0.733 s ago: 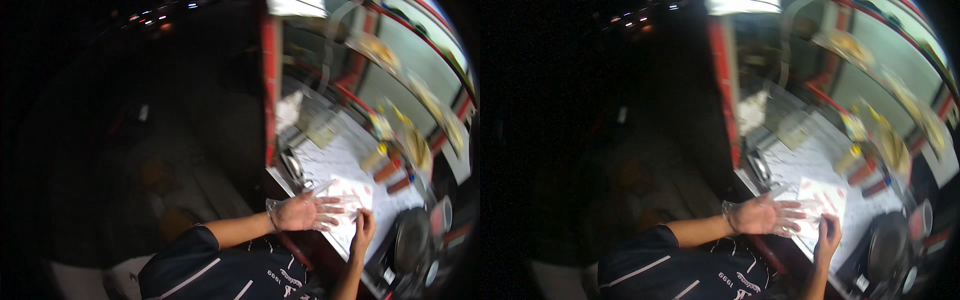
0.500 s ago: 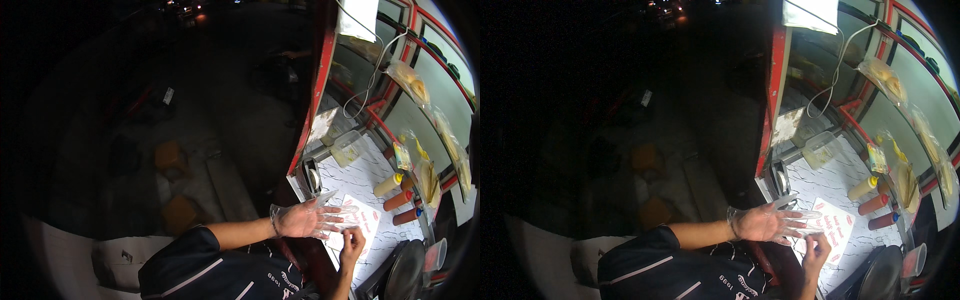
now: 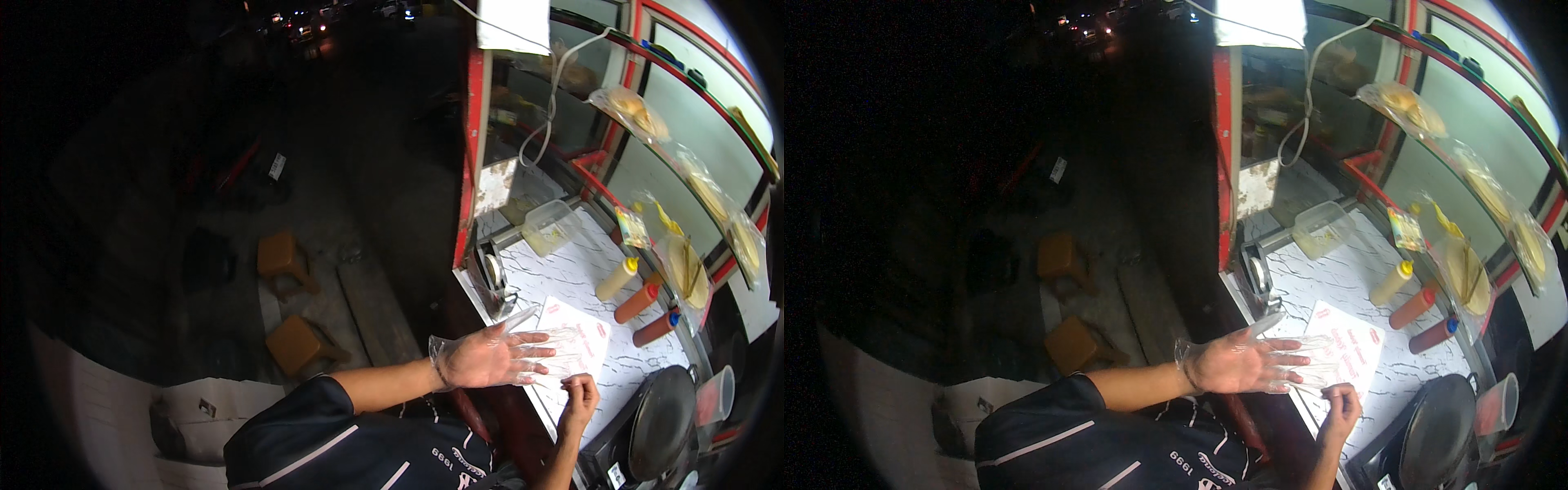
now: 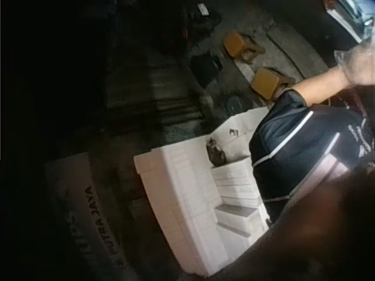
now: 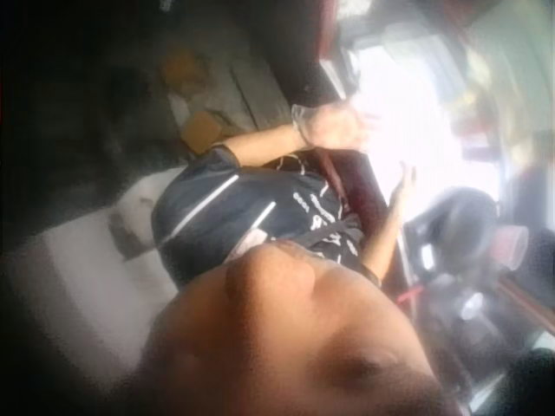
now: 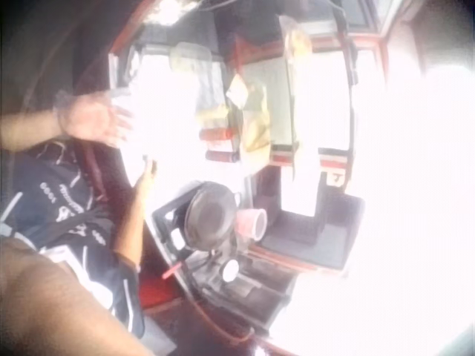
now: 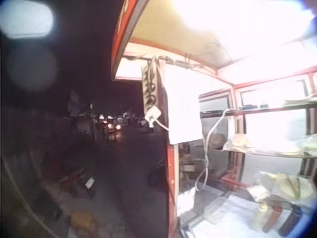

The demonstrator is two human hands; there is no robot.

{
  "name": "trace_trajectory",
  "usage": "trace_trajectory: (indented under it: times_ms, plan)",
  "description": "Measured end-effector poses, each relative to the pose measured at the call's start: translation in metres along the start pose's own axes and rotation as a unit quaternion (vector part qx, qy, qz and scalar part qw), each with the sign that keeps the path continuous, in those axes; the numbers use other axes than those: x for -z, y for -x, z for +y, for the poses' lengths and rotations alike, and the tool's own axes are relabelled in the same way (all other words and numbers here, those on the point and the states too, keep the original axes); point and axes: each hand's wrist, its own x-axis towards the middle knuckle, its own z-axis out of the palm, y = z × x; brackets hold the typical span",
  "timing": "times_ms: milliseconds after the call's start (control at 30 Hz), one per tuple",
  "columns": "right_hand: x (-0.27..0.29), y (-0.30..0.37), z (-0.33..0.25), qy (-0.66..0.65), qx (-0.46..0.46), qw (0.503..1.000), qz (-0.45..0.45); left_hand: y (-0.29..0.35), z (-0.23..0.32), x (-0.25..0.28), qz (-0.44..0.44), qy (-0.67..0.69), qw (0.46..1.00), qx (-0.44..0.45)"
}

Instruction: The person cooks tortillas on a flat griddle, then assembles tacos by placing shredded lettuce, meat, and sauces onto the tortillas. They fold the tacos in paper wrappers and hand them to a customer.

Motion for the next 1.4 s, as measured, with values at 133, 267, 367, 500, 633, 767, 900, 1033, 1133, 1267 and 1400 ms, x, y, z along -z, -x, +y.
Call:
trace_trajectory:
  times_ms: [133,267,367,500,633,767,900,1033,1133,1267,1400]
  plan:
    - [-0.01,0.038,-0.005,0.109,-0.036,0.989,-0.097,-0.012,-0.034,-0.016,-0.008,-0.003,1.0,0.014]
    - [0.051,0.029,0.003,0.032,0.038,0.999,-0.01,-0.015,-0.051,-0.032,0.013,-0.026,1.0,-0.01]
    - [0.052,0.04,0.003,-0.076,0.012,0.997,0.022,-0.022,-0.061,-0.034,0.024,-0.038,0.998,0.036]
    - [0.052,0.022,-0.027,0.061,0.009,0.997,-0.049,-0.029,-0.068,-0.035,0.025,-0.071,0.993,0.089]
    - [0.066,-0.002,-0.043,0.118,0.112,0.986,0.025,-0.032,-0.062,-0.024,0.076,-0.149,0.98,0.108]
    - [0.072,-0.028,-0.064,0.159,0.2,0.958,0.133,-0.023,-0.017,0.028,-0.026,-0.153,0.983,0.096]
    - [0.074,-0.063,-0.104,0.23,0.175,0.954,0.081,-0.021,0.041,0.063,-0.053,-0.097,0.993,0.027]
    - [0.07,-0.141,-0.109,0.12,0.229,0.966,-0.011,-0.089,0.073,0.079,-0.013,-0.199,0.975,-0.097]
    - [0.129,-0.207,-0.104,0.357,0.143,0.894,0.231,-0.173,0.1,0.069,-0.071,-0.111,0.988,-0.078]
    - [0.166,-0.26,-0.072,0.634,0.15,0.693,0.308,-0.295,0.121,0.051,-0.005,-0.07,0.997,-0.041]
    - [0.177,-0.27,-0.064,0.647,0.136,0.682,0.312,-0.396,0.114,0.043,0.025,-0.069,0.997,0.022]
